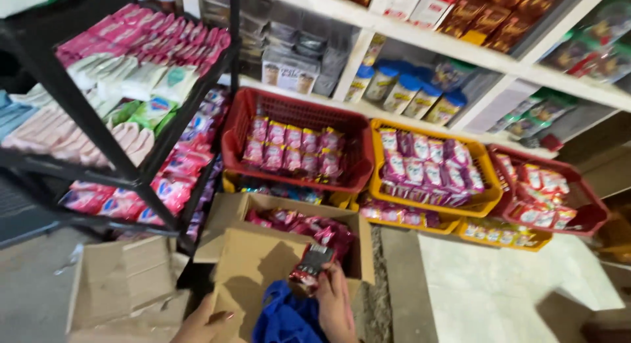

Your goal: Wiping down individual packets of detergent and fabric softener and organizing them into bins.

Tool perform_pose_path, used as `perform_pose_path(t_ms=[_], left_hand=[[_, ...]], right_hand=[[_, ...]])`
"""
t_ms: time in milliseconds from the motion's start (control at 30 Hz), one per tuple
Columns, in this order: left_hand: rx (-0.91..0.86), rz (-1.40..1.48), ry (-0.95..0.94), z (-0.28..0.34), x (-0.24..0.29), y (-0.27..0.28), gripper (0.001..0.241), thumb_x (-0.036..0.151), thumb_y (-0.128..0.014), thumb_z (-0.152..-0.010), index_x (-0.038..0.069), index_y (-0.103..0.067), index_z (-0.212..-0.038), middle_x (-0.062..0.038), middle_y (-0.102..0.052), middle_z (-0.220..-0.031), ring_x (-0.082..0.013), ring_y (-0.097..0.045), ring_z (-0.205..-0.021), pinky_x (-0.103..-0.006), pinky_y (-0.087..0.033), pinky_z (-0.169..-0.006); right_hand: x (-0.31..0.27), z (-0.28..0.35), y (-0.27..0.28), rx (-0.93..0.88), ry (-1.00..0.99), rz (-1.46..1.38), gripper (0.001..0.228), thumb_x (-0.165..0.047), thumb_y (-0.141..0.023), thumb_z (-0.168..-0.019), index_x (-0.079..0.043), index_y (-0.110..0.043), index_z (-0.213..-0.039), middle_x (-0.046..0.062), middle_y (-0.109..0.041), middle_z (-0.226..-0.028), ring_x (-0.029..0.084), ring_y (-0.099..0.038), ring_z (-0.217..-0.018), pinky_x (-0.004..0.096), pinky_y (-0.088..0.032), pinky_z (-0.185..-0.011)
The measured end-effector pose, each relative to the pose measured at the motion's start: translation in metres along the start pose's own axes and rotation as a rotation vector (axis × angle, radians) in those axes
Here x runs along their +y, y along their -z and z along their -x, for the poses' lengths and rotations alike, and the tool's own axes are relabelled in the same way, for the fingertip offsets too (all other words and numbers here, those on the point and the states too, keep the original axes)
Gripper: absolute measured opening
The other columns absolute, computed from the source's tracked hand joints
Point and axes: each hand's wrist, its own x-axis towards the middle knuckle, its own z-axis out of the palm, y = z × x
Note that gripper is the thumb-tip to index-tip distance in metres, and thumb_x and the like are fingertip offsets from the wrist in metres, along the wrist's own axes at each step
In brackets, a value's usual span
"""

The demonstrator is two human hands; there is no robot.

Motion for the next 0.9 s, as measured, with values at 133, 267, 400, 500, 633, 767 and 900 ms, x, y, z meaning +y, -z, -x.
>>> perform_pose_path(t_ms=[133, 267, 400, 500, 633, 767, 900], left_hand=[[-0.026, -0.055, 0.109, 0.002, 0.106, 0.021, 0.087, 0.025, -0.077, -0.086, 0.010, -0.028, -0.156, -0.010, -0.050, -0.151, -0.0172, -0.052, -0.131, -0.0327, -0.043, -0.105], [-0.038, -0.460, 0.394, 0.020, 0.159, 0.020, 0.082, 0.043, -0.073, -0.086, 0.011, -0.039, -0.154, -0.015, -0.068, -0.138, -0.0261, -0.066, -0.126, -0.0364, -0.052, -0.103], [0.241, -0.641, 0.131, 0.003, 0.231, 0.003, 0.112, 0.043, -0.076, -0.081, 0.003, -0.011, -0.163, -0.028, -0.051, -0.141, -0.0399, -0.060, -0.122, -0.0448, -0.051, -0.098], [0.339, -0.252, 0.020, -0.025, 0.220, -0.017, 0.105, 0.046, -0.074, -0.085, 0.004, -0.016, -0.162, -0.028, -0.044, -0.149, -0.0399, -0.055, -0.130, -0.0440, -0.049, -0.102], [0.209, -0.436, -0.181, -0.059, 0.246, -0.050, 0.100, 0.046, -0.075, -0.091, 0.004, -0.020, -0.164, -0.028, -0.042, -0.157, -0.0438, -0.049, -0.143, -0.0467, -0.042, -0.113], [-0.089, -0.418, -0.001, -0.092, 0.256, -0.075, 0.114, 0.051, -0.080, -0.081, -0.002, -0.015, -0.158, -0.028, -0.051, -0.145, -0.0374, -0.056, -0.132, -0.0427, -0.046, -0.107], [-0.217, -0.035, 0.199, -0.122, 0.203, -0.069, 0.111, 0.046, -0.082, -0.078, 0.001, -0.016, -0.155, -0.025, -0.057, -0.142, -0.0348, -0.060, -0.126, -0.0406, -0.050, -0.102]], right_hand=[[-0.049, 0.028, -0.017, -0.092, -0.095, 0.187, 0.030, -0.004, -0.051, -0.101, -0.011, -0.050, -0.129, 0.003, -0.051, -0.128, 0.015, -0.062, -0.100, 0.034, -0.063, -0.076], [-0.013, 0.051, -0.019, -0.309, -0.098, -0.031, 0.015, -0.004, -0.044, -0.108, -0.009, -0.039, -0.121, 0.010, -0.057, -0.109, 0.017, -0.066, -0.089, 0.034, -0.061, -0.076], [0.006, 0.059, -0.025, -0.471, -0.069, 0.093, 0.013, -0.001, -0.043, -0.110, -0.009, -0.034, -0.115, 0.011, -0.056, -0.098, 0.017, -0.065, -0.078, 0.031, -0.058, -0.072], [-0.003, 0.061, -0.034, -0.466, -0.028, 0.104, 0.014, 0.000, -0.044, -0.109, -0.009, -0.033, -0.111, 0.008, -0.054, -0.096, 0.016, -0.062, -0.074, 0.030, -0.056, -0.071], [0.014, 0.061, -0.018, -0.390, 0.212, 0.313, 0.015, -0.003, -0.052, -0.107, -0.007, -0.038, -0.109, 0.008, -0.051, -0.098, 0.017, -0.057, -0.084, 0.031, -0.052, -0.077], [-0.012, 0.085, -0.022, -0.445, 0.384, 0.645, 0.029, -0.015, -0.070, -0.095, -0.005, -0.045, -0.105, 0.015, -0.059, -0.096, 0.029, -0.059, -0.085, 0.037, -0.051, -0.076], [-0.075, 0.084, -0.033, -0.622, 0.411, 0.668, 0.033, -0.025, -0.073, -0.096, -0.006, -0.049, -0.108, 0.018, -0.066, -0.116, 0.037, -0.064, -0.102, 0.043, -0.051, -0.092]])
